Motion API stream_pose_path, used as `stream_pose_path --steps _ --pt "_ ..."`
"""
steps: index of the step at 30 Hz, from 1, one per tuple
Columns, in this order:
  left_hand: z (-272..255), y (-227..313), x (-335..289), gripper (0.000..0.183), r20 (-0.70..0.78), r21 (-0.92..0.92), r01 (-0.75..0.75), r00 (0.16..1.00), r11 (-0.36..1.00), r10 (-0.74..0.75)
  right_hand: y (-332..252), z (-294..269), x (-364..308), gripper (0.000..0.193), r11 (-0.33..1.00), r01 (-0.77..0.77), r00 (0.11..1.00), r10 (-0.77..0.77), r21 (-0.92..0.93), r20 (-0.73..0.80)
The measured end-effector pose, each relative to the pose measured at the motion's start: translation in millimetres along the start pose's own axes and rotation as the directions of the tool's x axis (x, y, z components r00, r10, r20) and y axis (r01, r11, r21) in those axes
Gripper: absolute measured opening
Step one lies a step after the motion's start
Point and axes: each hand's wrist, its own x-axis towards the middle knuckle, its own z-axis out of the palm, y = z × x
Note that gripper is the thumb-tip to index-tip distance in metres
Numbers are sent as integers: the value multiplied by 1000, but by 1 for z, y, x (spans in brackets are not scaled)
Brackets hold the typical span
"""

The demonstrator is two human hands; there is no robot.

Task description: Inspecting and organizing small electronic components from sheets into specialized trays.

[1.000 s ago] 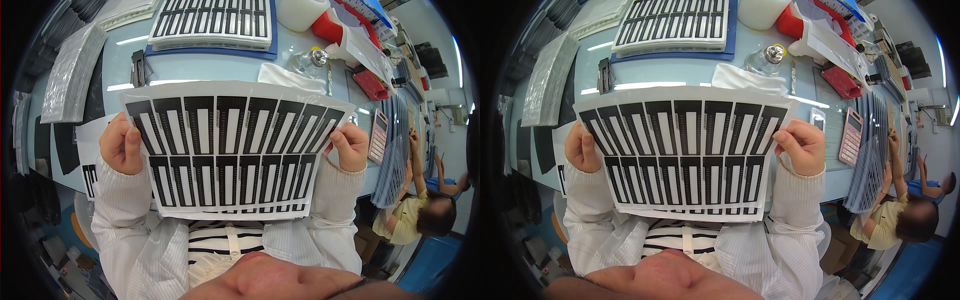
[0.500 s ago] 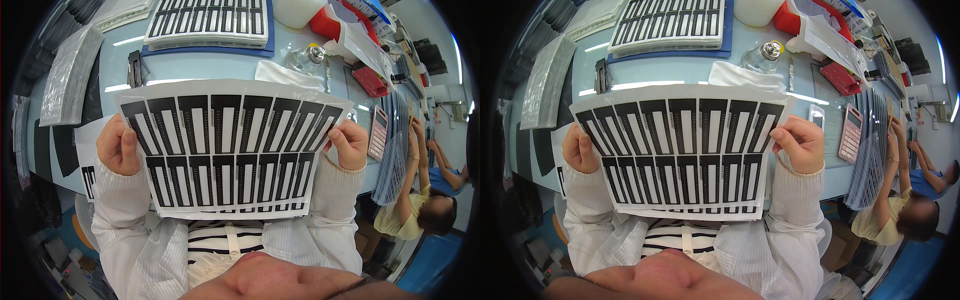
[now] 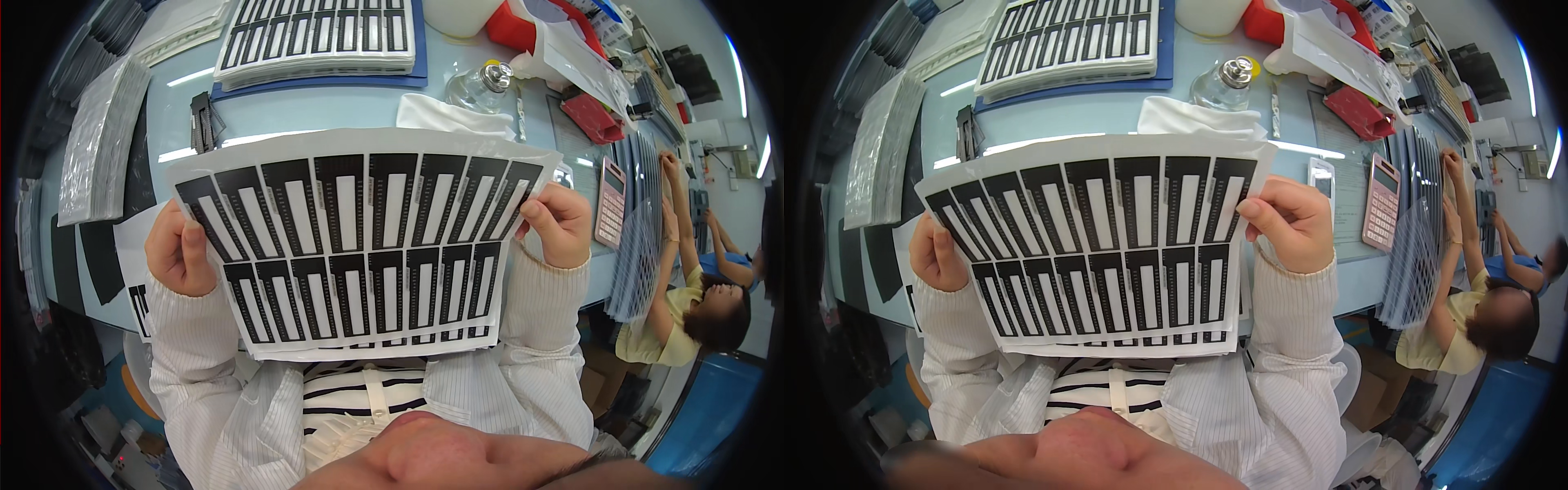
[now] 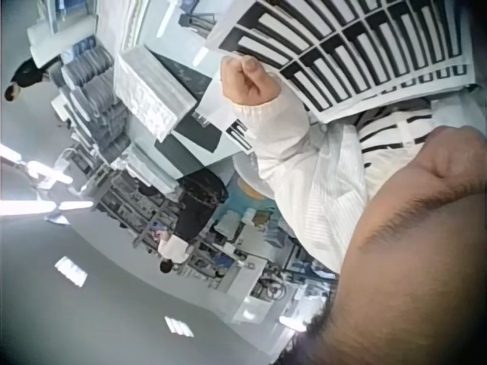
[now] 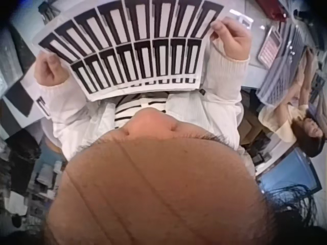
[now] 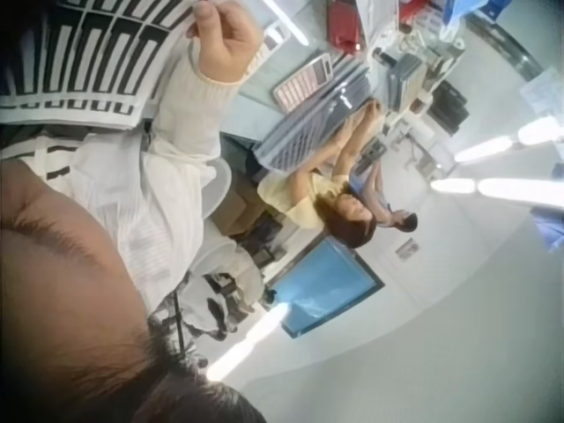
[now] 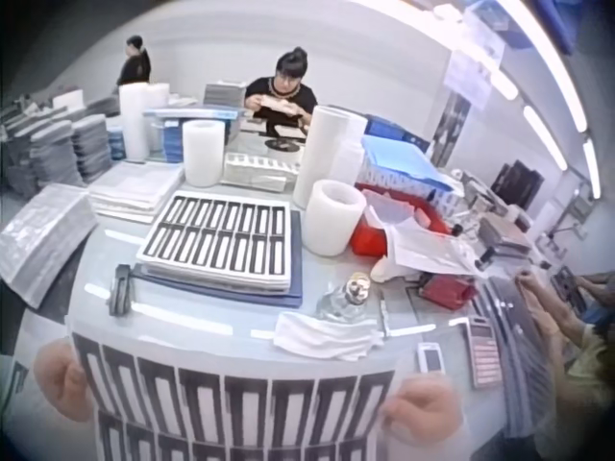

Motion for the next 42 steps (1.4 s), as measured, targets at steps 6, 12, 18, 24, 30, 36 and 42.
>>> stream_pose_path --steps 6,12,18,24,30,36,42 --pt "2 -6 -2 31 -33 5 -21 999 1000 21 -1 0 0 12 1000 -13 1000 13 -4 2" --pt "1 -9 -3 31 -36 -6 -32 999 999 31 -2 1 0 13 1000 -11 1000 11 29 13" --pt "2 -8 -3 31 -29 0 -24 999 1000 24 -3 1 0 14 999 -17 1000 17 36 15" --pt "0 -10 -4 31 -28 9 -25 999 1000 26 -3 1 0 14 999 -17 1000 16 39 22" --pt "1 -11 -5 32 -44 19 -1 999 1000 2 -4 2 0 14 998 -15 1000 14 57 23" --pt "-5 -11 -3 36 60 -30 -12 998 999 14 -4 2 0 14 998 -19 1000 17 65 24" --pt "0 -12 -5 35 -16 9 31 999 999 -31 -4 1 0 14 999 -21 1000 20 45 23"
